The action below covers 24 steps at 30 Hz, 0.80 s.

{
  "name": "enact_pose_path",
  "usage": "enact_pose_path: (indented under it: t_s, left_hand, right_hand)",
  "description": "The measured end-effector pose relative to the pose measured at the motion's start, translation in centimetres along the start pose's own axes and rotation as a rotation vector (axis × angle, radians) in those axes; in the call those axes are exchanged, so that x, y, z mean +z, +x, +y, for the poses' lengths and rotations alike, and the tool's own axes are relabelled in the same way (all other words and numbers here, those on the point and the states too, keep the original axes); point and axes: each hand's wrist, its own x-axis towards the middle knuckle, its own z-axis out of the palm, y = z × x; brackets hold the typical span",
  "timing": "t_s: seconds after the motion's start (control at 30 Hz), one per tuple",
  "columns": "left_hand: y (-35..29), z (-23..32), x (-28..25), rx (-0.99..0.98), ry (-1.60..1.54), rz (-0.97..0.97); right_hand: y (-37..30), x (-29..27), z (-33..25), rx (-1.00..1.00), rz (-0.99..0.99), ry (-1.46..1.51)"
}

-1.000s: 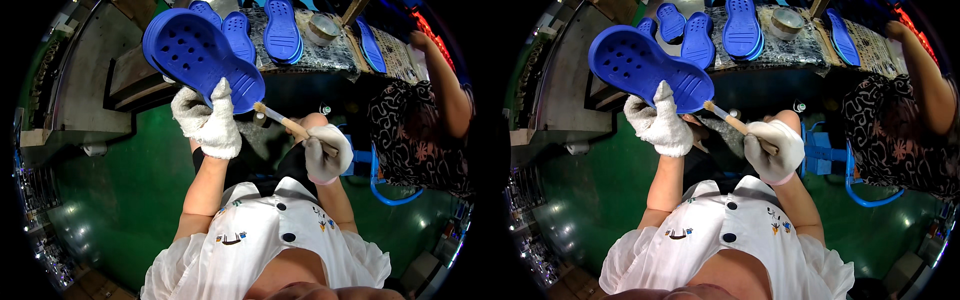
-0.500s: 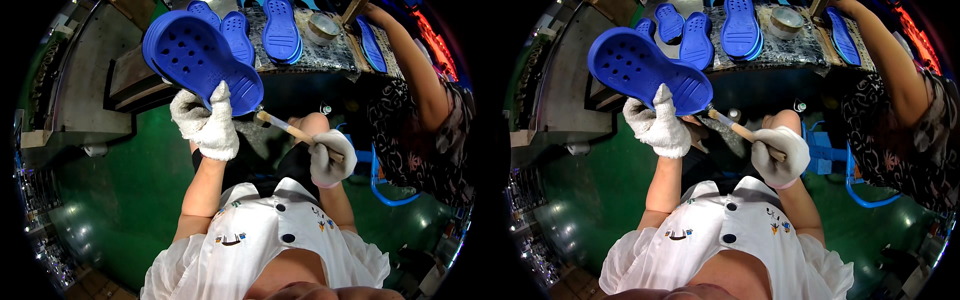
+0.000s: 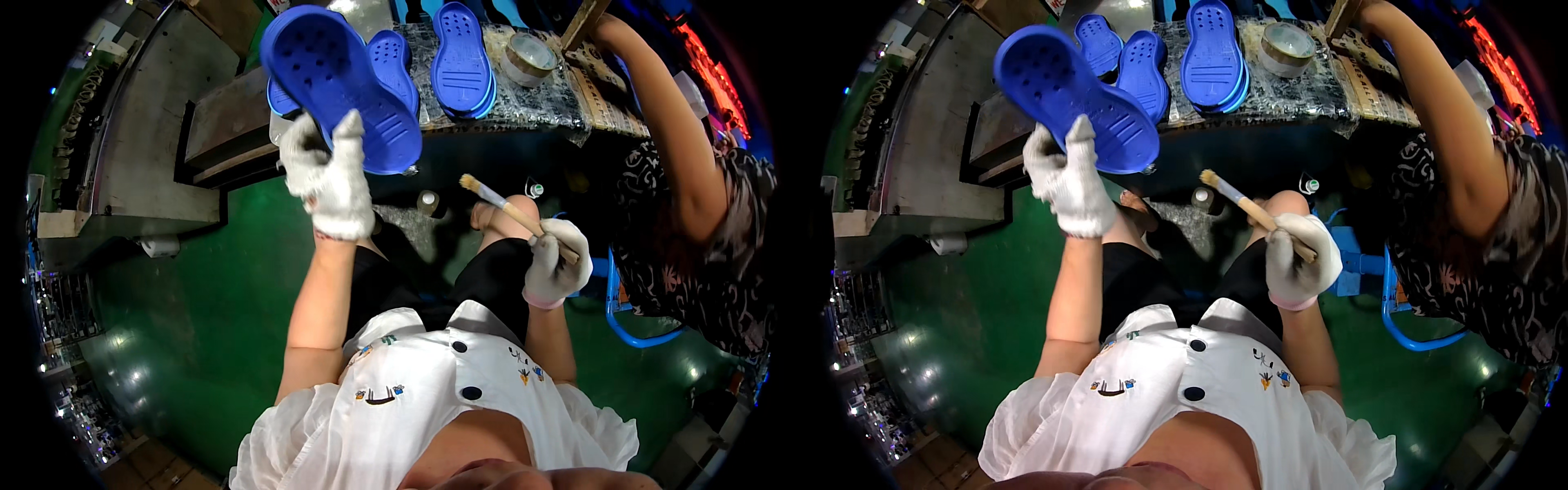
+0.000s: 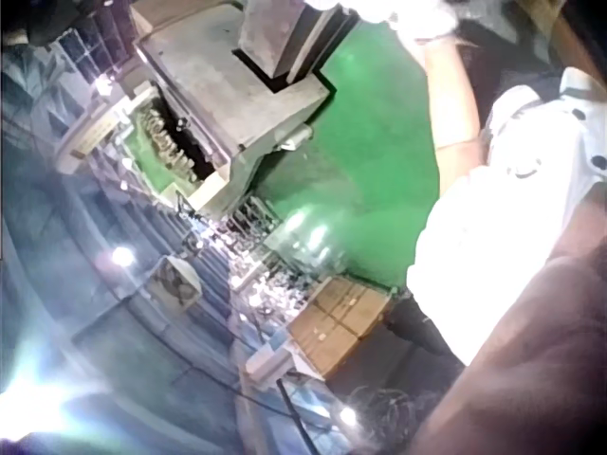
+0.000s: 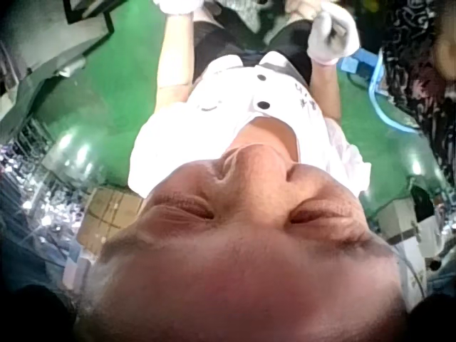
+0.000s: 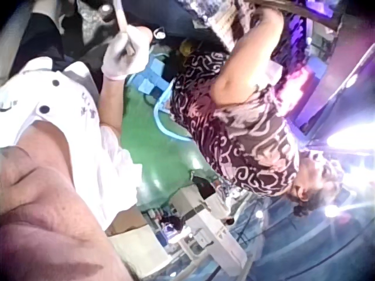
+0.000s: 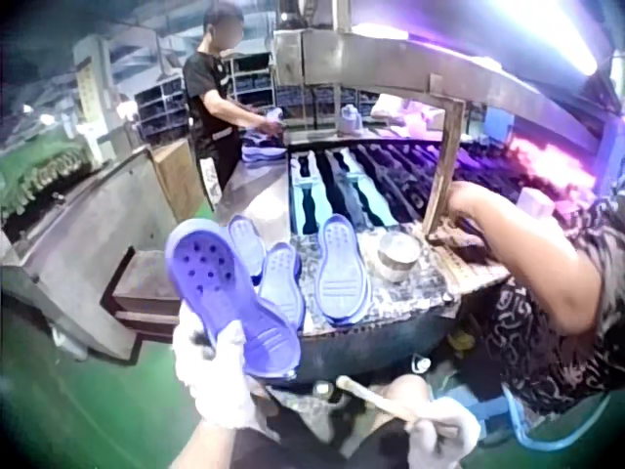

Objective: The person picks up shoe soles from the workstation, brushes them with liquid using a brush, and places them back on the table.

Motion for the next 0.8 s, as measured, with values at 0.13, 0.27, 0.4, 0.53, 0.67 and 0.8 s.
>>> enact_pose_path:
  t_s: [0.13,0.27,0.4,0.53,0.67,0.8]
  left_hand:
    - [4.9,0.5,1.9,-0.166,-0.051,-0.176]
    - [9.0,-4.7,4.4,0.119,0.197,-0.292]
    - [9.3,-5.4,5.2,0.117,0.445,-0.417]
    - [8.5,-6.3,4.6,0.336,0.499,-0.32]
    - [8.3,-6.6,1.4,0.7,0.454,-0.128]
    - [9.0,-7.8,-2.5,0.542,0.829,-0.074]
  right_hand:
    - [-0.3,-0.6,1.2,0.031,0.11,-0.048]
    - [0.1,-0.9,2.3,0.077,0.158,-0.147]
    - [0.6,0.0,2.9,0.283,0.266,-0.141]
    - [1.7,-0.5,4.2,0.271,0.217,-0.088]
    - [4.5,-0.4,7.3,0.161,0.195,-0.224]
    - [8.7,-0.2,10.2,-0.085,0.071,-0.457]
